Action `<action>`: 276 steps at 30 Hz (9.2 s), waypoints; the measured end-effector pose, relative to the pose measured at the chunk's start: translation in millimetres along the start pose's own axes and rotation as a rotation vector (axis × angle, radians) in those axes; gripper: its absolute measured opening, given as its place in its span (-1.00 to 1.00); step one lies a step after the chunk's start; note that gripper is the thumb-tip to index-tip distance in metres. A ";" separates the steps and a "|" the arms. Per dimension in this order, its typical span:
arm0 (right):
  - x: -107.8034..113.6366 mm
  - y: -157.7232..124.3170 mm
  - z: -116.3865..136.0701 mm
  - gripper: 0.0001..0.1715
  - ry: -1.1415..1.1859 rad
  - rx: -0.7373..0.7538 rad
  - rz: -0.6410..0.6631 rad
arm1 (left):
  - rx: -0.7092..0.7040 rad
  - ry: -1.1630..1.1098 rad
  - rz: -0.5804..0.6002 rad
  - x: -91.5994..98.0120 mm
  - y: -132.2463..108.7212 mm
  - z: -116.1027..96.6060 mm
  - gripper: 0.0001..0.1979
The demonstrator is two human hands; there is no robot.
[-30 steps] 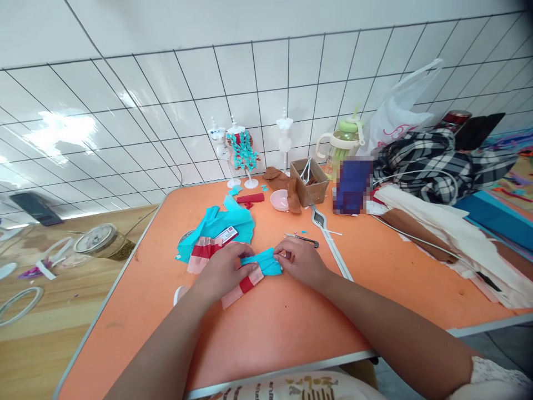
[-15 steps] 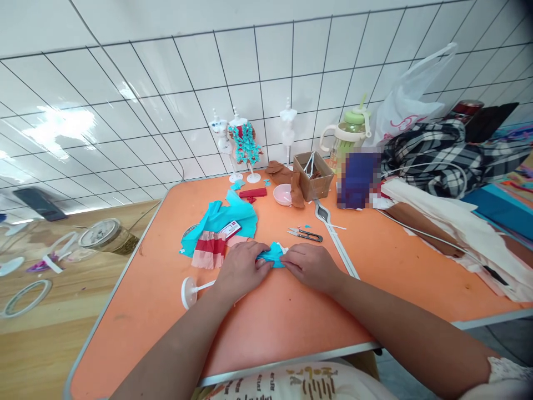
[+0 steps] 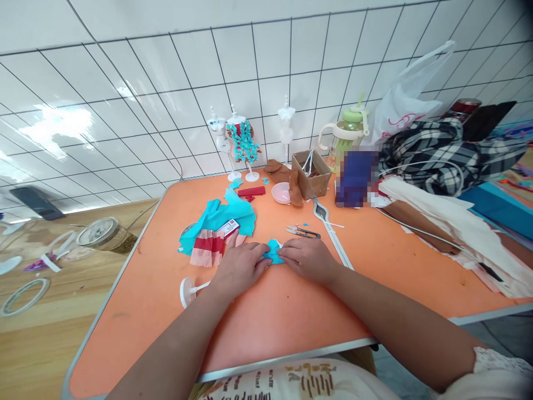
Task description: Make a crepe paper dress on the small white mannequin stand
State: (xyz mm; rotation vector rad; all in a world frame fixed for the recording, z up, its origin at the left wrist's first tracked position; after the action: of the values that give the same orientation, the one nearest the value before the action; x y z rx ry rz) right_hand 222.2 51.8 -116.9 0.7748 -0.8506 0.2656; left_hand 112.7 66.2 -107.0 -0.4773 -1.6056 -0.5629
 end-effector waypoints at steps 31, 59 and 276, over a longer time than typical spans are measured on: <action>-7.4 4.7 -33.5 -0.81 0.483 -0.336 -0.036 | -0.152 0.109 -0.238 16.9 -0.3 -19.7 -0.79; -8.7 10.8 -24.7 -0.61 0.183 -0.285 0.073 | -0.206 0.029 -0.304 12.3 1.4 -21.6 -0.82; -28.6 0.1 -26.6 -0.63 1.158 -0.933 -0.127 | 0.320 -0.546 -0.362 41.0 -25.2 33.2 -0.82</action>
State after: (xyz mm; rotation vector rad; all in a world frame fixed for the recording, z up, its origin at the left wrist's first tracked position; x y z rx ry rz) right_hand 218.9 73.2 -149.5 -0.2556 0.2235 0.1328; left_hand 66.8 65.7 -70.7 -0.0945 -2.2853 -0.4482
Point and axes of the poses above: each hand's wrist, its own y-axis towards the middle knuckle, its own x-axis out of the back of the hand, z = x × y, the point moved 10 cm from there along y, towards the middle knuckle, and after that the axes turned 7 degrees about y, right-handed, at the moved point
